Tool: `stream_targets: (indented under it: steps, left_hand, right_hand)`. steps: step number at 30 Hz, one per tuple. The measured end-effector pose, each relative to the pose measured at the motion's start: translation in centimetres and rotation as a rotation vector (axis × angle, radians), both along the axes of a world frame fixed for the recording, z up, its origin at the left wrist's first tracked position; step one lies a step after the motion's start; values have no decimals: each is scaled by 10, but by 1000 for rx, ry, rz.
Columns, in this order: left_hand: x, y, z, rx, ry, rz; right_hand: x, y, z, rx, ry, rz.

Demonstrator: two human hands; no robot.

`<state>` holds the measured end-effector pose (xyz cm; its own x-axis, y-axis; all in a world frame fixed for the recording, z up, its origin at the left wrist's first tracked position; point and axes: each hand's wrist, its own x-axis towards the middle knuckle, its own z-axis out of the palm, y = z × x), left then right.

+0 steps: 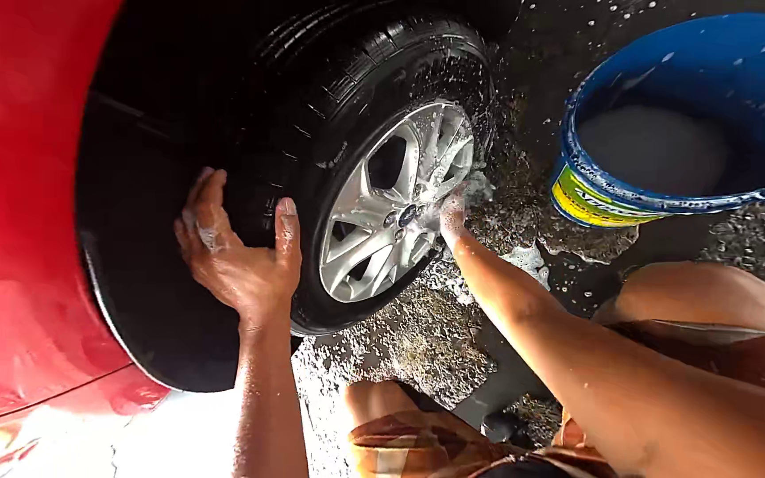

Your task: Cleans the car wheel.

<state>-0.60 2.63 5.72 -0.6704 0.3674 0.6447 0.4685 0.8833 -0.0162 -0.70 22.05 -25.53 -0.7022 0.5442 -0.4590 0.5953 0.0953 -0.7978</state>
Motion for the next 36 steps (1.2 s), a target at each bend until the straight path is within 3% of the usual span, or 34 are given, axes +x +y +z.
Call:
stream_targets:
  steps: [2, 5, 7, 10, 12, 16, 18, 21, 25, 29, 31, 34, 36]
  left_hand:
    - [0, 1, -1, 8, -2, 10]
    - [-1, -1, -2, 4, 8, 13]
    - [0, -3, -3, -5, 1, 22]
    - [2, -3, -2, -2, -7, 9]
    - [1, -3, -2, 8, -4, 5]
    - [2, -6, -4, -6, -20, 16]
    - [-1, -2, -3, 17, 0, -14]
    - [-1, 3, -1, 36, 21, -35]
    - [-1, 6, -1, 47, 23, -11]
    - [-1, 4, -2, 35, 22, -16]
    - [-1, 4, -2, 28, 19, -15]
    - [-2, 8, -1, 33, 31, 9]
    - [0, 9, -2, 38, 29, 17]
  right_hand:
    - [5, -19, 13, 110, 20, -29]
    - [26, -95, -8, 215, 113, 18]
    - [40, -108, -35, 87, 70, 78]
    - [45, -81, -69, -82, -75, 115]
    - [40, -74, -46, -132, -111, 96]
    - [42, -109, 23, -31, 63, 65]
    - [44, -121, 20, -153, 134, -7]
    - [54, -131, -4, -114, 103, 90]
    - [87, -177, 19, -25, 147, 101]
    - [75, -148, 51, 120, 461, 25]
    - [62, -134, 46, 10, 510, -61]
    - [78, -178, 28, -44, 491, -72]
    - [115, -214, 25, -186, 344, 104]
